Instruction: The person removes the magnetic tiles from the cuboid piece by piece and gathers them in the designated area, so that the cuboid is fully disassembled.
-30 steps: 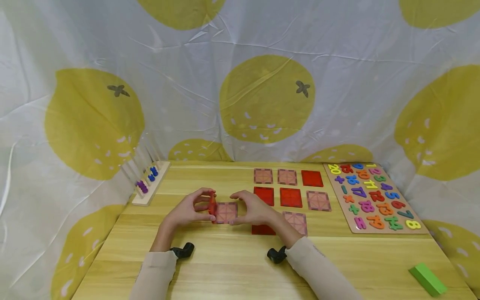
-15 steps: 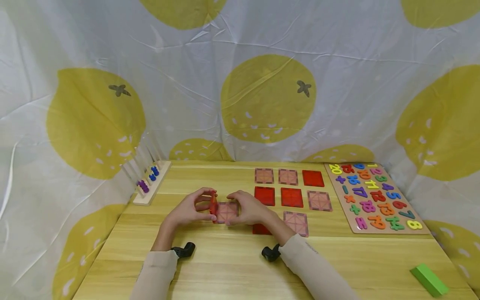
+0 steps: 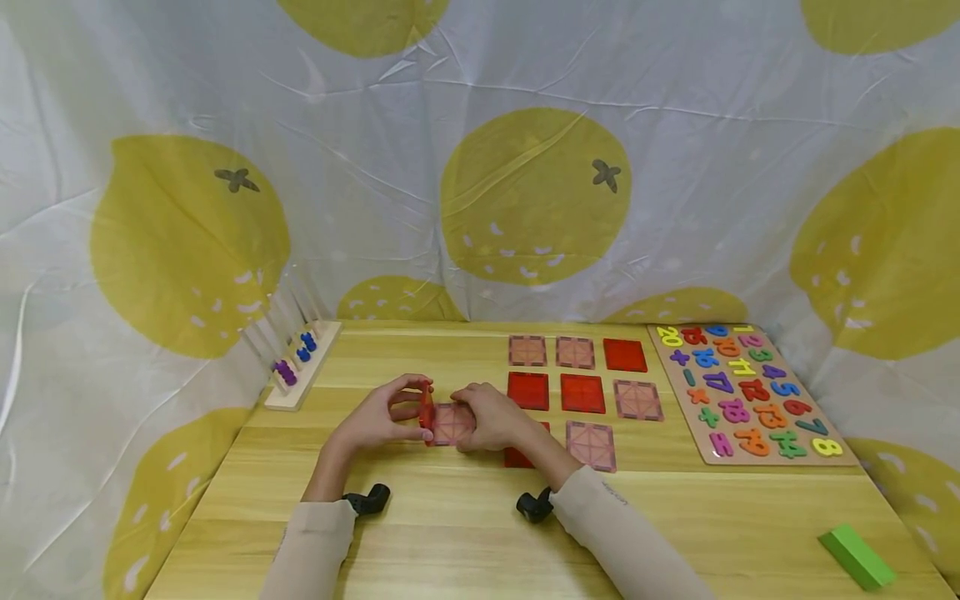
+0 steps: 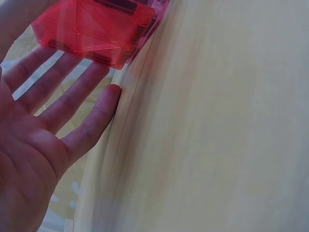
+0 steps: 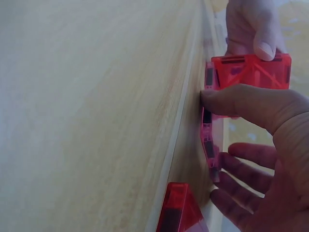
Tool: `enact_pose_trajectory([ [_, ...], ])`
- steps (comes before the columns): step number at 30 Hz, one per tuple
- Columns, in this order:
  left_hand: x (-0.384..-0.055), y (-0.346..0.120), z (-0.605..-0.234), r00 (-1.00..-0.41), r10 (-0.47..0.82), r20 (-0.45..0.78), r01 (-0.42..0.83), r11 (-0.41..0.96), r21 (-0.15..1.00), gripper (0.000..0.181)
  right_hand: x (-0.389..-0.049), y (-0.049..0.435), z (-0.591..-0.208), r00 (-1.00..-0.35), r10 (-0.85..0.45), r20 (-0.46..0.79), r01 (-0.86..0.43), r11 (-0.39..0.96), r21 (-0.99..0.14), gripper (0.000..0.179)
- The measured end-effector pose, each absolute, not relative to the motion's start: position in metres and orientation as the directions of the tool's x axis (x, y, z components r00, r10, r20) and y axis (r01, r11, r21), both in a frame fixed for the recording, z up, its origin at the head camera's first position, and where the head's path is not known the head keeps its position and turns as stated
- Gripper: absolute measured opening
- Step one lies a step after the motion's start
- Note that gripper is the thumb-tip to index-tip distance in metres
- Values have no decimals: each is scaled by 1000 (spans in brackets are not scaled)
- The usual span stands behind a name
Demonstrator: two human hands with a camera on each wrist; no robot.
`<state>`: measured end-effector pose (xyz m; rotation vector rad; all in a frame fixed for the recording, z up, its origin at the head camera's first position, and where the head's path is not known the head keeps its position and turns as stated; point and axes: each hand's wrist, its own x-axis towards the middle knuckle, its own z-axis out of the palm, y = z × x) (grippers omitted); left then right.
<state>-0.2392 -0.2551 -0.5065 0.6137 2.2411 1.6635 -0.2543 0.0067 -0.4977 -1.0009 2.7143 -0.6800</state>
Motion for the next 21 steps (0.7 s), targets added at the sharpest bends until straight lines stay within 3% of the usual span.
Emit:
enact_pose_trajectory([
  [9, -239, -256, -502, -857, 515, 28, 185, 255, 949, 86, -252, -1, -495, -781, -624, -11, -550, 695, -463, 68],
  [21, -240, -261, -508, -847, 529, 44, 185, 217, 959, 83, -253, 6, -493, -811, -583, 50, -535, 704, -467, 72],
])
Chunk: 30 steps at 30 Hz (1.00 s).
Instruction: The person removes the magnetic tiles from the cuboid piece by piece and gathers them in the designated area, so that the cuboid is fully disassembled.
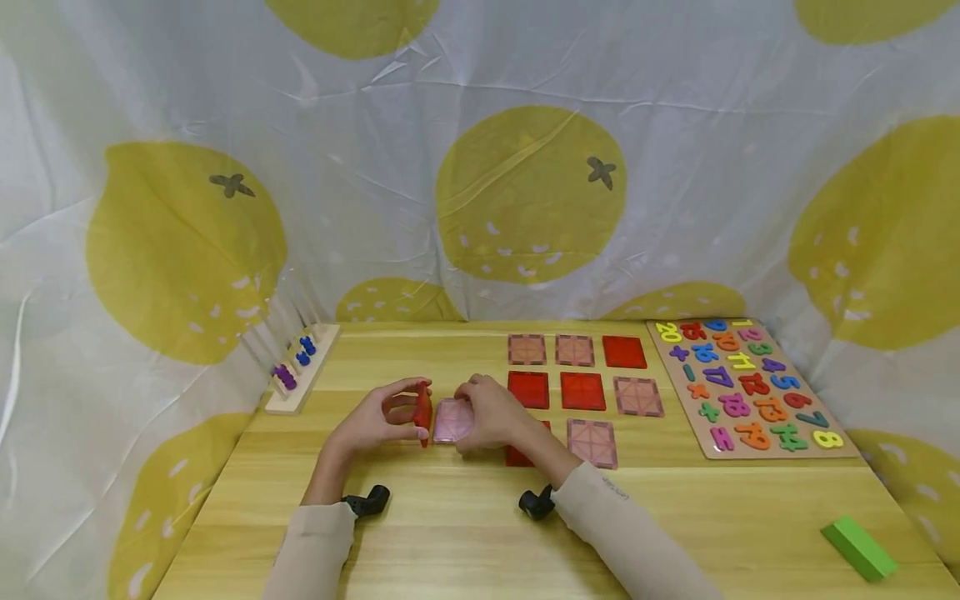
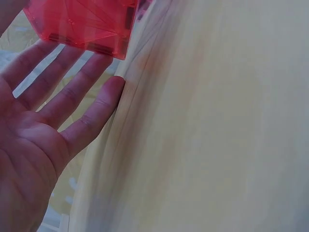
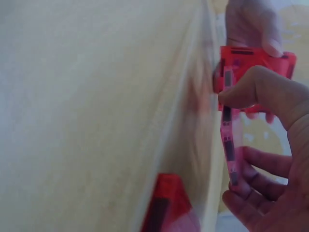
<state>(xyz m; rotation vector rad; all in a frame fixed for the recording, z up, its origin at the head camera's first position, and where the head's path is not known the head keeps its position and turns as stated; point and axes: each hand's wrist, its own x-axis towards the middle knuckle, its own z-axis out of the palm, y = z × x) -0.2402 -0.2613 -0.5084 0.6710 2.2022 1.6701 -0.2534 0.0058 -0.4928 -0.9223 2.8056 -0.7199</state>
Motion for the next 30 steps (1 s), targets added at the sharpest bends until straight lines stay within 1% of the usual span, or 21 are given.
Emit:
enact_pose_trajectory([
  [4, -240, -259, -508, -851, 523, 43, 175, 207, 963, 86, -252, 17, -484, -803, -590, 83, -546, 673, -499, 72],
  [8, -241, -257, -509, -859, 509, 54, 185, 209, 960, 87, -248, 33, -476, -801, -592, 87, -543, 658, -521, 72],
  [13, -240, -256, -509, -870, 491, 37, 167, 223, 960, 87, -243, 56, -472, -803, -585, 111, -545, 648, -533, 72],
  [16, -239, -256, -508, -877, 480, 18, 151, 241, 959, 88, -239, 72, -472, -815, -564, 130, -536, 652, -537, 72],
  [20, -237, -257, -509, -884, 467, -4, 133, 261, 956, 89, -229, 97, -471, -838, -532, 123, -501, 657, -564, 74],
  [25, -238, -257, -508, -888, 461, 7, 151, 275, 950, 87, -218, 130, -470, -857, -500, 127, -470, 657, -590, 73],
  [30, -238, -255, -506, -892, 451, 11, 160, 295, 942, 85, -209, 161, -470, -869, -472, 147, -461, 667, -586, 73],
])
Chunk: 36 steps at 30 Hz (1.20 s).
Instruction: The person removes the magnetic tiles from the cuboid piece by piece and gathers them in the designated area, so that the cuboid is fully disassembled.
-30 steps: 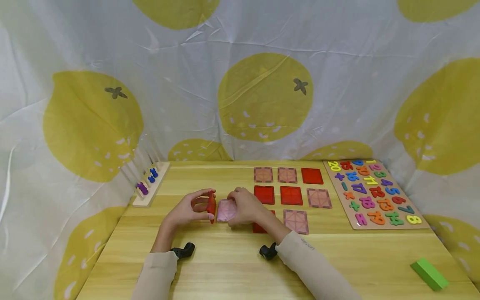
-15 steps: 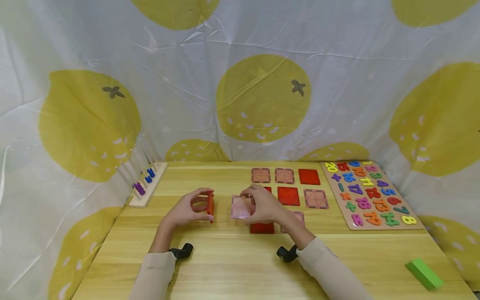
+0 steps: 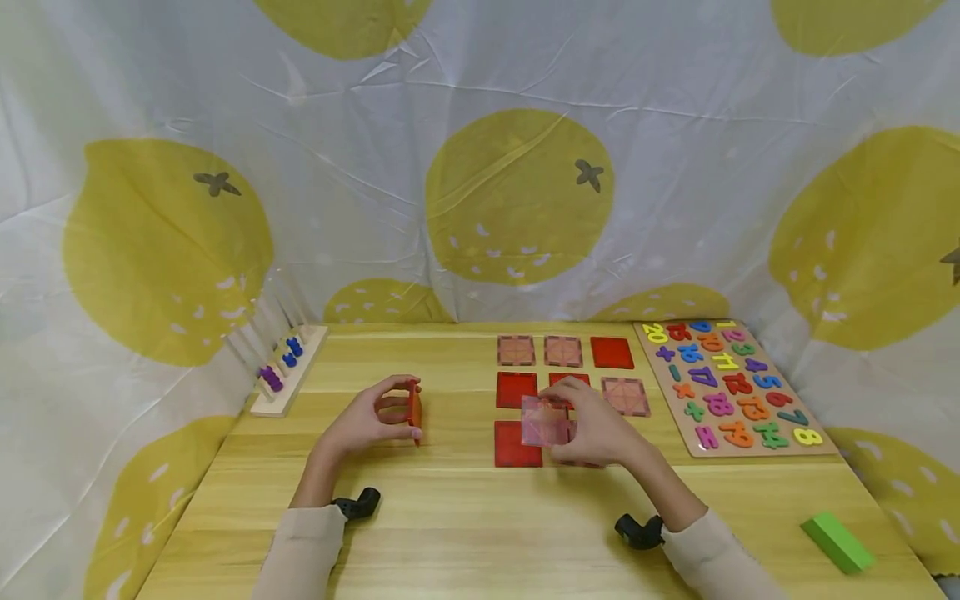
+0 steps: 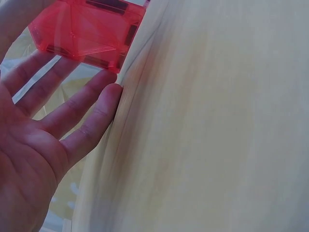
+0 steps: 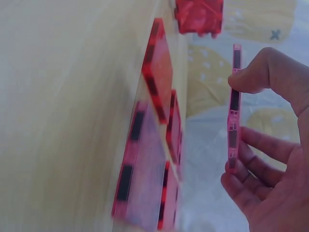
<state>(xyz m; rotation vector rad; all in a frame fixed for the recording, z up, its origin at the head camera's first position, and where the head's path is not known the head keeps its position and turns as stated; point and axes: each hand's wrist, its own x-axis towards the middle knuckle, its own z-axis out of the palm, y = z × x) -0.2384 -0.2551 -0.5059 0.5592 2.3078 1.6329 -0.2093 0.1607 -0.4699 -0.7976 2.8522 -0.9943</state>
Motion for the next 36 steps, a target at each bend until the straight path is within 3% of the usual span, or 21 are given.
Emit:
enact_pose_trajectory([
  [10, -239, -256, -504, -900, 436, 14, 174, 328, 929, 83, -199, 213, -473, -904, -400, 147, -416, 750, -515, 78],
  [19, -239, -256, -505, -893, 449, 29, 193, 324, 926, 84, -190, 248, -483, -926, -366, 93, -359, 777, -518, 81],
  [36, -241, -256, -508, -890, 453, 48, 202, 298, 933, 86, -181, 280, -497, -948, -316, 24, -291, 836, -466, 81],
])
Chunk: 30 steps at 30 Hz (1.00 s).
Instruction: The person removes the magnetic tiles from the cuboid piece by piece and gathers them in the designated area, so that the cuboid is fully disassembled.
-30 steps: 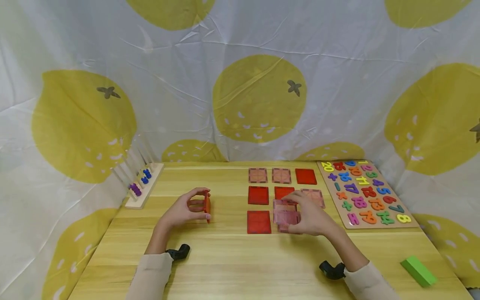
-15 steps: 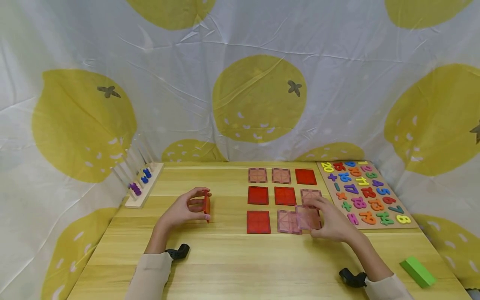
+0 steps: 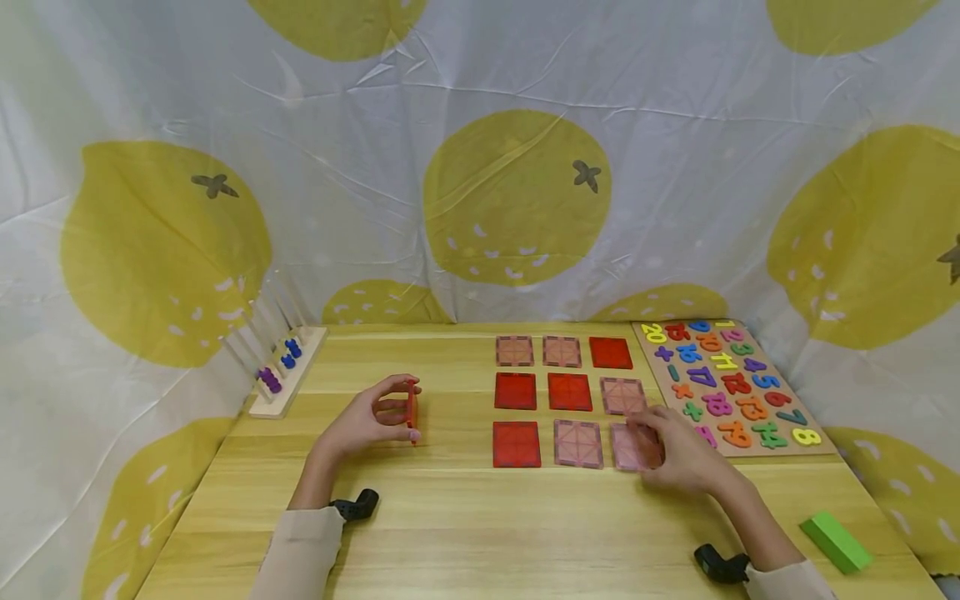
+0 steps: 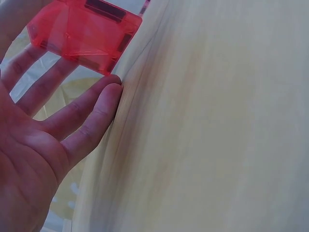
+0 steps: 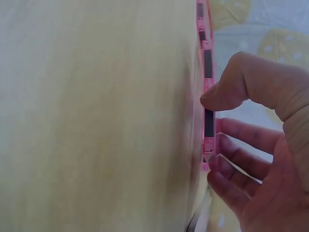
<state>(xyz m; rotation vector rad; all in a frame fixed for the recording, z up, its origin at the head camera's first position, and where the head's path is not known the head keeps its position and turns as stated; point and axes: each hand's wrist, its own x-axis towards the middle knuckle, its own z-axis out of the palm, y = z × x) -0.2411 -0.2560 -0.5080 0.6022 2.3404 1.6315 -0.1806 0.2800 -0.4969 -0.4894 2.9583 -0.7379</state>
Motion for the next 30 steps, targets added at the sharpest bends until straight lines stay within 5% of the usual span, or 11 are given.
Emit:
enact_pose_trajectory([
  [19, -231, -256, -506, -921, 382, 71, 189, 281, 941, 86, -183, 287, -495, -931, -359, 62, -340, 795, -502, 57],
  [30, -219, -232, -489, -938, 315, 144, 286, 471, 835, 75, -193, 280, -497, -928, -345, 138, -358, 730, -583, 44],
])
